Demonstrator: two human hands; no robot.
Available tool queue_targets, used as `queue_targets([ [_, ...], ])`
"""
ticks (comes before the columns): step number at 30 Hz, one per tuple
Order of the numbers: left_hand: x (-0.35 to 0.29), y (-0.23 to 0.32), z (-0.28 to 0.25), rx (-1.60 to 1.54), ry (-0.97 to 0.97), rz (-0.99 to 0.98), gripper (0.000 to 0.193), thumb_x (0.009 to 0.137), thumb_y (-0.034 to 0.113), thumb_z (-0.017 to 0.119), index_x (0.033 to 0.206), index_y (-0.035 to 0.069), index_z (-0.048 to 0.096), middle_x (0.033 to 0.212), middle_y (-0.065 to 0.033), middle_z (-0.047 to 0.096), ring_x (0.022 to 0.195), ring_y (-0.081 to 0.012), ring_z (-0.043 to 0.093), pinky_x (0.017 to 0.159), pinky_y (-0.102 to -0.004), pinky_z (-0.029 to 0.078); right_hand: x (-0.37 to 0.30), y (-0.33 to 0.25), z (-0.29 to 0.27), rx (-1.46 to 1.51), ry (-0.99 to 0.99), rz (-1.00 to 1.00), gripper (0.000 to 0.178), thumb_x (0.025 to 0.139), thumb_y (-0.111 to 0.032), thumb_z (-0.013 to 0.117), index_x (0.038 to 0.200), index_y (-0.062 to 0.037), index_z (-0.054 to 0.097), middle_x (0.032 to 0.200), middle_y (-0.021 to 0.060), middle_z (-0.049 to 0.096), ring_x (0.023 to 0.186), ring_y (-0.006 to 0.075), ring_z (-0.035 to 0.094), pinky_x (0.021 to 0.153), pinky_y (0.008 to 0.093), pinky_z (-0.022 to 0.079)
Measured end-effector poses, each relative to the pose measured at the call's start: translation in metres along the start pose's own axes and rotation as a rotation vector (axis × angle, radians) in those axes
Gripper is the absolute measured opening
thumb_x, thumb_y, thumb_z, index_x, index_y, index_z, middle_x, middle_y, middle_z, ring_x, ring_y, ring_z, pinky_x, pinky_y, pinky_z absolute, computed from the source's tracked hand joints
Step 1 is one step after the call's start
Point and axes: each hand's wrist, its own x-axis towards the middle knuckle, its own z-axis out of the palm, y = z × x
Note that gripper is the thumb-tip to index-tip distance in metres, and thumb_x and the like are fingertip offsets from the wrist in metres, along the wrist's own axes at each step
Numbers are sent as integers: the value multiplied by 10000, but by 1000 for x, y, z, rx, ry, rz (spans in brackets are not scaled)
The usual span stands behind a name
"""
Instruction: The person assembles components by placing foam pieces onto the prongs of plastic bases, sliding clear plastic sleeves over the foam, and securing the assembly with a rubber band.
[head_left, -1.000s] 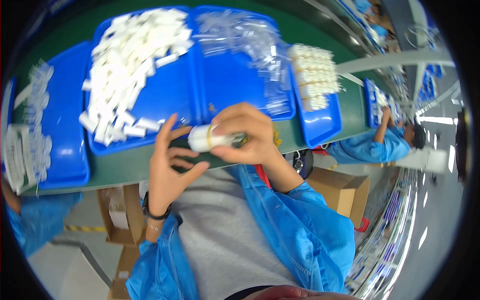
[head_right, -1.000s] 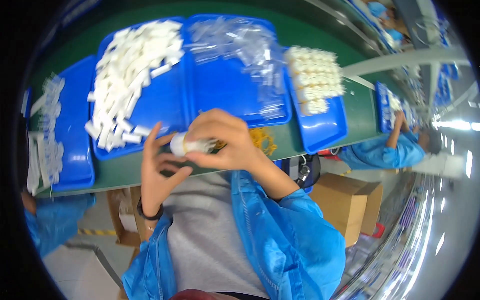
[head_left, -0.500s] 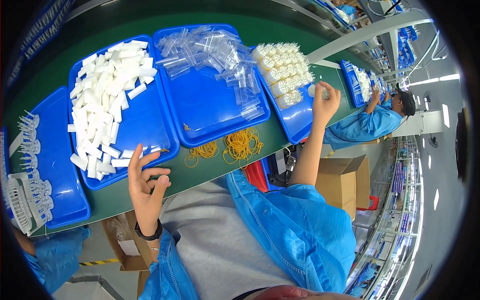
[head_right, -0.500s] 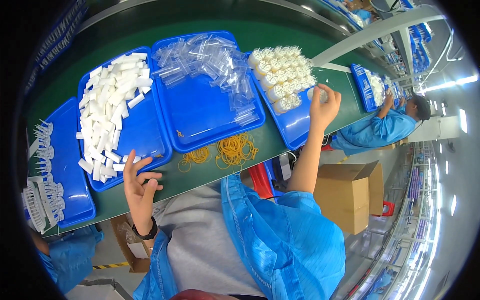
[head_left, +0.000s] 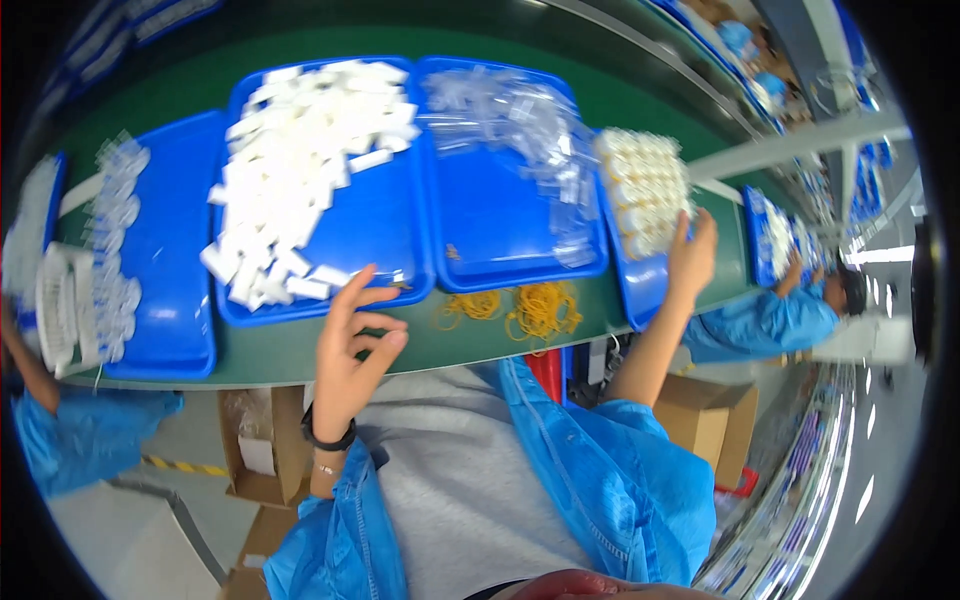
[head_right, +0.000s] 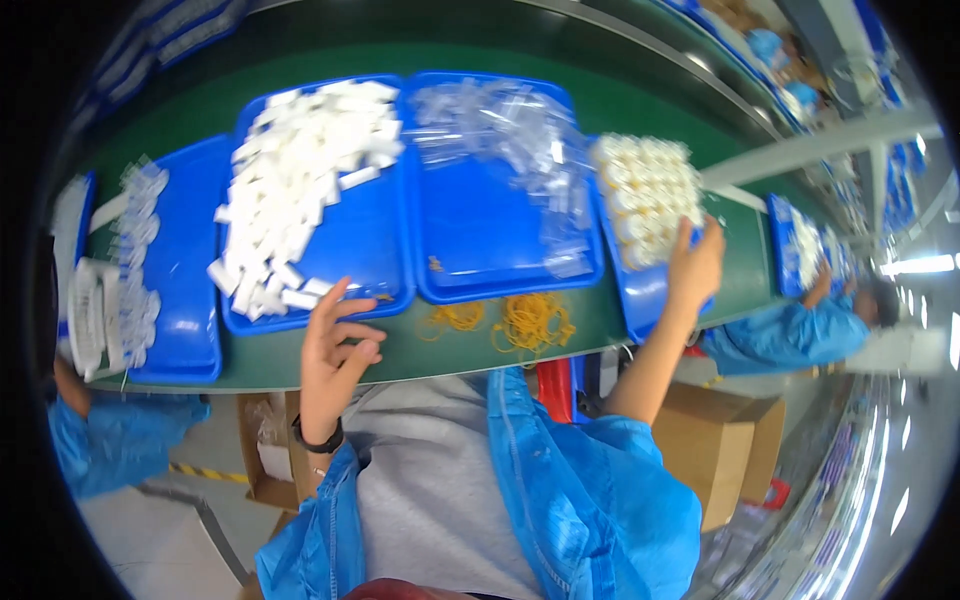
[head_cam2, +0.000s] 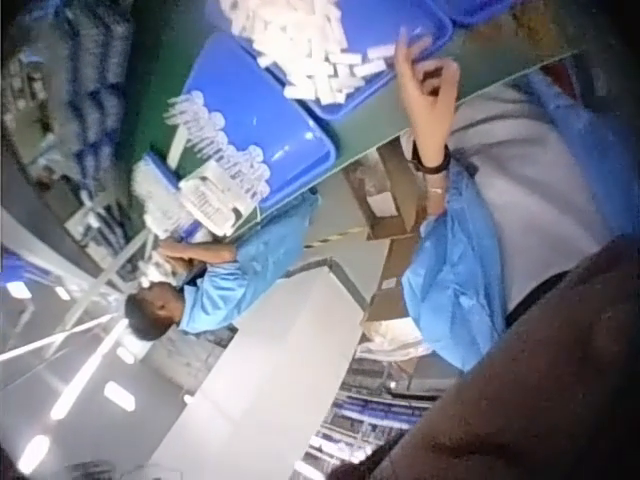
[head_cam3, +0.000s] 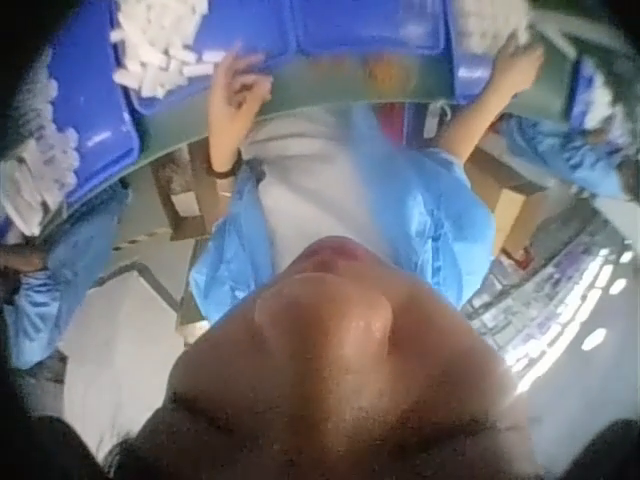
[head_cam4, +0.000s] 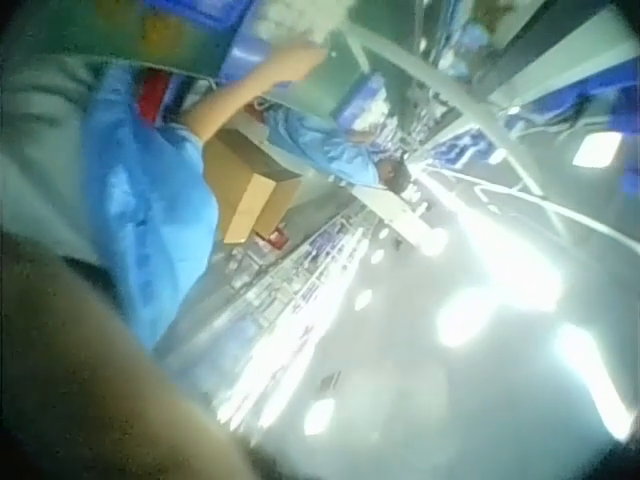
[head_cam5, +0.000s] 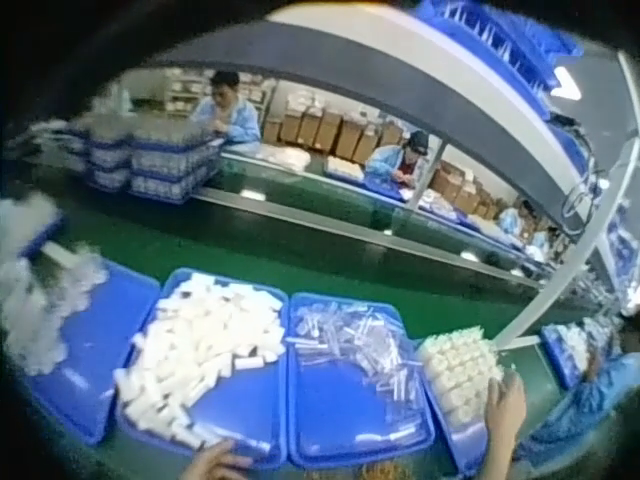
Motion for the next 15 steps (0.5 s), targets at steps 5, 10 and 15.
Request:
queue_targets([
  [5,0,2,-2,14,-27,22,628,824,32,650,1386,59,369,1190,-123,562,894,-142,616,655,-223,503,20,-108,-72,245,-120,-38,432,857,-313,627,1221,-95,550,1075,120,614,888,255,620,730,331,487],
  [10,-6,3,-6,34,8,28,589,828,30,650,1362,61,404,1179,-116,570,886,-133,616,655,-221,503,-1,-225,-81,848,-812,-622,417,810,-195,677,1205,-118,568,1115,104,607,890,249,619,714,308,497],
  [15,-10,7,-36,77,188,185,412,821,12,646,1220,56,553,1117,-91,581,881,-126,606,664,-213,499,-54,-299,-63,998,-951,-1051,414,803,-162,667,1204,-128,568,1137,78,578,777,221,586,713,312,497],
])
